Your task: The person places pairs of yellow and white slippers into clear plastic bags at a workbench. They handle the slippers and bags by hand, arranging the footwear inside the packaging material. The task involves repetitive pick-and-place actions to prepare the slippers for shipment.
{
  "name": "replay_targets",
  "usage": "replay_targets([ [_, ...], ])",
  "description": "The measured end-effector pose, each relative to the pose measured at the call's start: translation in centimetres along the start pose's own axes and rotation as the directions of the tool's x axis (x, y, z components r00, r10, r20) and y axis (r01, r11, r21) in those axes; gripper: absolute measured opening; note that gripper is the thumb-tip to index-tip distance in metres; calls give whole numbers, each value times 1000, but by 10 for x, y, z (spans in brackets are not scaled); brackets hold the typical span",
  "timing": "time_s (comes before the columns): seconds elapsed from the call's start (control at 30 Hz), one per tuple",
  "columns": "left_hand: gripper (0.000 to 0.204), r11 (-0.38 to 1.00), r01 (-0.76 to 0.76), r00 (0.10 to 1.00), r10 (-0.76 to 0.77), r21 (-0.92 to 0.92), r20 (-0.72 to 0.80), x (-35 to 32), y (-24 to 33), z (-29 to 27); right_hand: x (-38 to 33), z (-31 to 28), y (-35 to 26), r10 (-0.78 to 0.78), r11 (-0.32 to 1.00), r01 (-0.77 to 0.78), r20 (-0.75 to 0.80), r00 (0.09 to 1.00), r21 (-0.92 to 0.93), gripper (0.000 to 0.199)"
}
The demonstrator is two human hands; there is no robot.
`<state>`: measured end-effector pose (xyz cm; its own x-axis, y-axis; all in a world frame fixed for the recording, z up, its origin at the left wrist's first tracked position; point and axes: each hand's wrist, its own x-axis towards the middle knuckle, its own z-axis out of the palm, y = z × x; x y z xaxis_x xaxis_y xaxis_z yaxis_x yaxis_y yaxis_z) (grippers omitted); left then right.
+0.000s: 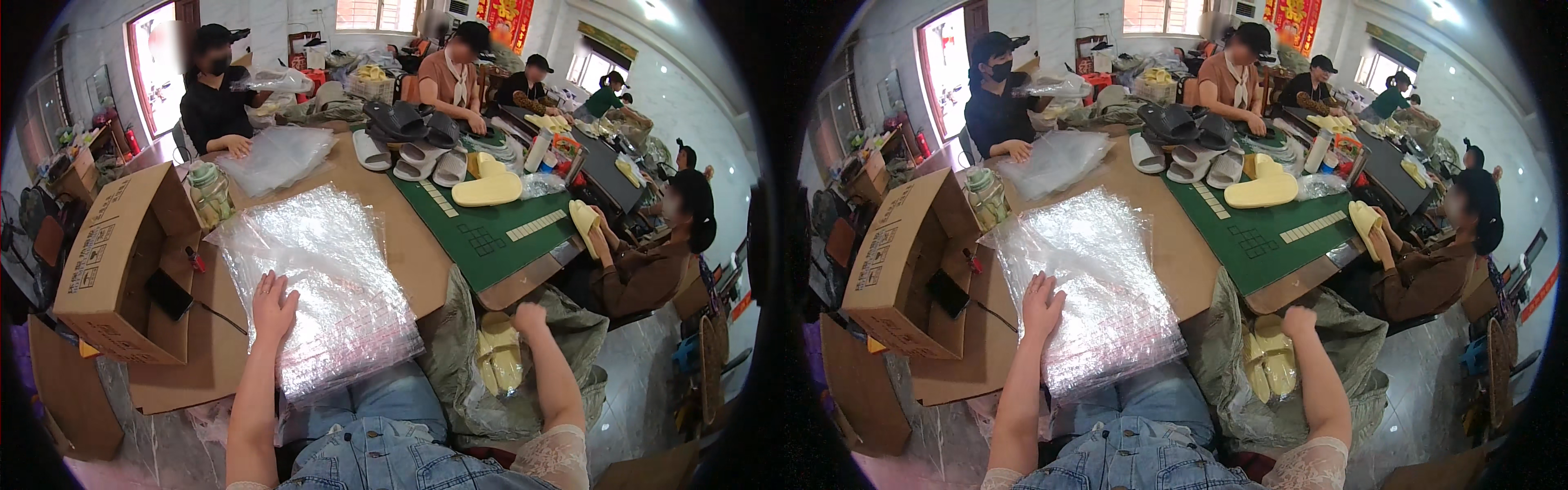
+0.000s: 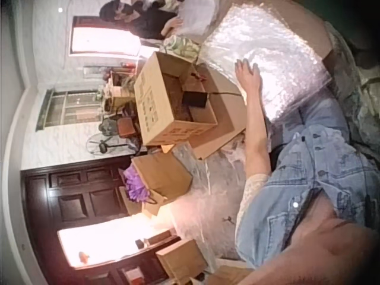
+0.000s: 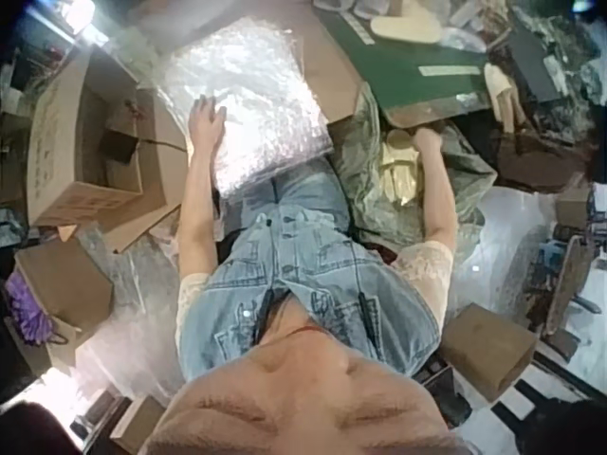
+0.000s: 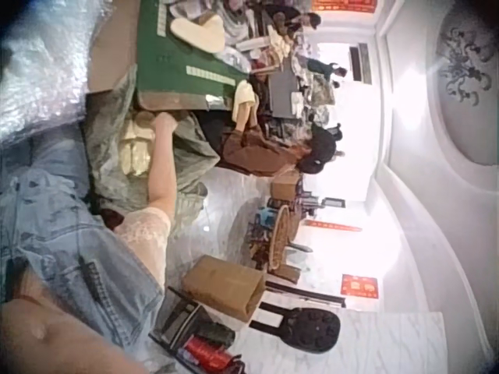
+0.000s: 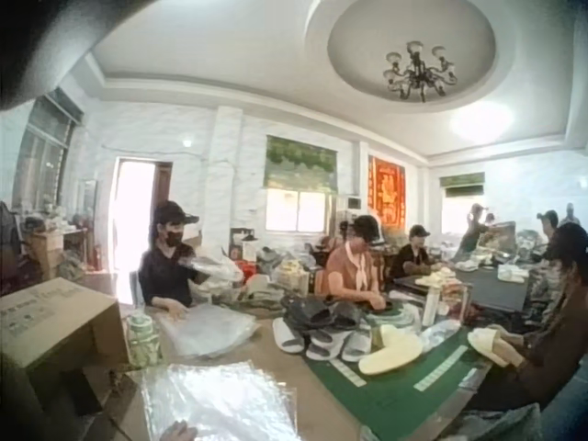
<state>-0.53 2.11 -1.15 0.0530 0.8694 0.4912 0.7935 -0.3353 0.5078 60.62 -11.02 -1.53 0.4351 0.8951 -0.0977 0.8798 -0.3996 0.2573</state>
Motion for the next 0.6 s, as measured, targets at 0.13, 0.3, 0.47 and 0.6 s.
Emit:
replay_targets([
  [0.13, 49, 1000, 15, 1000, -15, 10, 5, -2, -5, -5, 6, -92, -46, 88, 877, 122, -405, 910, 465, 38],
  [0.3, 49, 1000, -4, 1000, 4, 8, 19, 1, 0, -3, 78, -88, -93, -54, -5, 1, -1, 999, 1000, 33],
  [0.47, 49, 1000, 7, 999, -8, 21, 43, -1, 3, -6, 154, -93, -141, 6, -403, -83, 94, 996, 911, 48],
  [0.6, 49, 998, 53, 995, -55, 25, 87, 2, 14, -10, 218, -84, -146, 116, -497, -96, 176, 978, 862, 61],
])
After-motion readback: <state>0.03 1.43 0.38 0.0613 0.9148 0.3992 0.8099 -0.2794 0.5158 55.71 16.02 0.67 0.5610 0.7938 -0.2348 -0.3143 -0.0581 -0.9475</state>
